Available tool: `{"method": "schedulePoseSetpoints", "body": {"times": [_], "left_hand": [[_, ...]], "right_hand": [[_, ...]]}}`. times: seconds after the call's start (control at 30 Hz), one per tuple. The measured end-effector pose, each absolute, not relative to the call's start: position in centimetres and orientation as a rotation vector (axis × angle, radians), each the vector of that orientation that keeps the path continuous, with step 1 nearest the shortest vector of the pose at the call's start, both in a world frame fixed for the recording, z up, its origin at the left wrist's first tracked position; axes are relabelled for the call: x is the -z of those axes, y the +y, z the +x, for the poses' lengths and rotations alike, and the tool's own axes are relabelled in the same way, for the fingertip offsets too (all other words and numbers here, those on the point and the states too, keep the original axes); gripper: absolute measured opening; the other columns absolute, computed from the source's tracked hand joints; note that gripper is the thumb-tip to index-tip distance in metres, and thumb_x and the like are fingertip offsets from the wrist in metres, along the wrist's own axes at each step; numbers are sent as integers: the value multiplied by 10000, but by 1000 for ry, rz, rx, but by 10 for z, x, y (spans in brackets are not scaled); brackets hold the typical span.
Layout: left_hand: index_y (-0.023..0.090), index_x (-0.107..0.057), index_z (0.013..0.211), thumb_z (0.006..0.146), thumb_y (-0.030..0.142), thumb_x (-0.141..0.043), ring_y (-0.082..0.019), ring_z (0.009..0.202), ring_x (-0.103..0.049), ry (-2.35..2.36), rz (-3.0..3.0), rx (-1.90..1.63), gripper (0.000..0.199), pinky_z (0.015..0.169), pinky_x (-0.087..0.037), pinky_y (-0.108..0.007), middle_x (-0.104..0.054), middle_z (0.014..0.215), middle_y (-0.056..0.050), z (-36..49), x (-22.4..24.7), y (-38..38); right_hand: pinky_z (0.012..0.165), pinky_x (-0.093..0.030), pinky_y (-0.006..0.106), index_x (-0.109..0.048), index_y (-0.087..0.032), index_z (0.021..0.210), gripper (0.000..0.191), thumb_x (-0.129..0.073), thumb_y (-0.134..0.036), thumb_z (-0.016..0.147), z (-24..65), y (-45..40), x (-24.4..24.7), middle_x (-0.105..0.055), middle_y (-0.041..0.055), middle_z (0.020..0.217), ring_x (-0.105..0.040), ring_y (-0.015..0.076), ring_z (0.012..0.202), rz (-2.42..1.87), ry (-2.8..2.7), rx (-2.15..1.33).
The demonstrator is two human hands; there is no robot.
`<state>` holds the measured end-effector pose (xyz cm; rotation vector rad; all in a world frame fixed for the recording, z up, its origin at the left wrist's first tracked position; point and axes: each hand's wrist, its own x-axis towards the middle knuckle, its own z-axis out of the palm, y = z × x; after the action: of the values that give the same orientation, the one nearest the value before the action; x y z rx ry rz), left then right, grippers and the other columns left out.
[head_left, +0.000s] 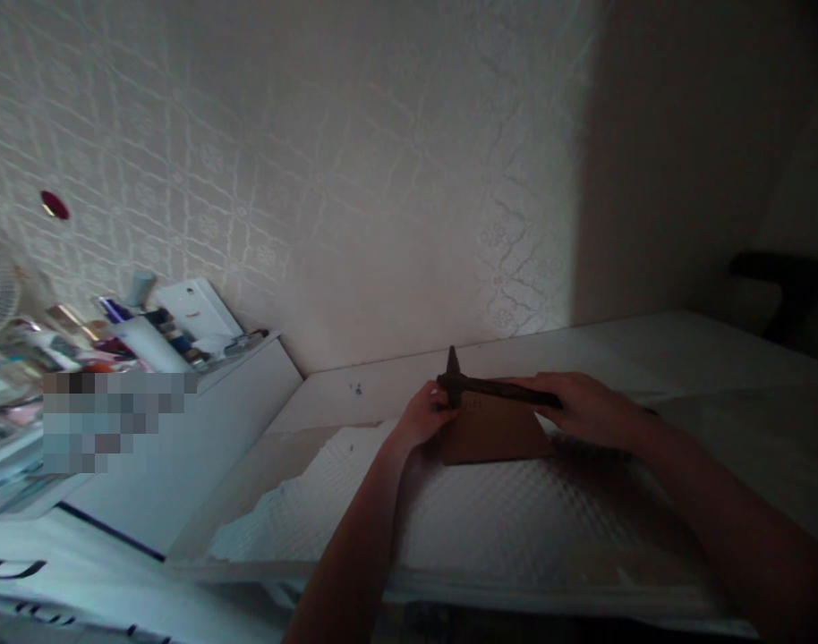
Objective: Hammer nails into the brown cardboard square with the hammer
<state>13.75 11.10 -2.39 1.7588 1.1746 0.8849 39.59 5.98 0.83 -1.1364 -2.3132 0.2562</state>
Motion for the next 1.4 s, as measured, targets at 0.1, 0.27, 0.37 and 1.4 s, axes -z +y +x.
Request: {"method": "schedulePoseSetpoints", "body": {"times": [0.1, 0.27, 0.37, 1.4], "left_hand": [[166, -490, 970, 646, 187, -676, -145, 725, -579, 1166, 1735, -882, 373, 693, -436, -276, -582, 712, 5, 138, 24, 110], [164, -483, 966, 644, 174, -681, -135, 716, -579, 1143, 1715, -893, 378, 663, -436, -259, -590, 740, -4, 138, 24, 110], [170, -482, 953, 639, 153, -680, -129, 709, -577, 1158, 1726, -893, 372, 660, -434, -250, -584, 717, 8, 138, 24, 111], [173, -497, 955, 655, 180, -673, -146, 747, -592, 1185, 1798, -878, 349, 718, -448, -285, -602, 725, 3, 135, 27, 113]], "right_hand": [[782, -456, 288, -479, -319, 1253, 521, -457, -143, 763, 396, 59, -9, -626, 4, 1083, -588, 195, 935, -1135, -2303, -247], [779, -457, 274, -483, -326, 1249, 519, -457, -142, 764, 396, 60, -9, -619, -5, 1101, -589, 191, 945, -1113, -2317, -263], [795, -452, 279, -464, -326, 1265, 534, -456, -139, 764, 396, 62, -8, -608, -5, 1124, -583, 190, 960, -1118, -2307, -272], [809, -449, 300, -474, -320, 1259, 555, -465, -127, 738, 396, 60, -9, -613, 3, 1115, -580, 201, 963, -1104, -2310, -297]]}}
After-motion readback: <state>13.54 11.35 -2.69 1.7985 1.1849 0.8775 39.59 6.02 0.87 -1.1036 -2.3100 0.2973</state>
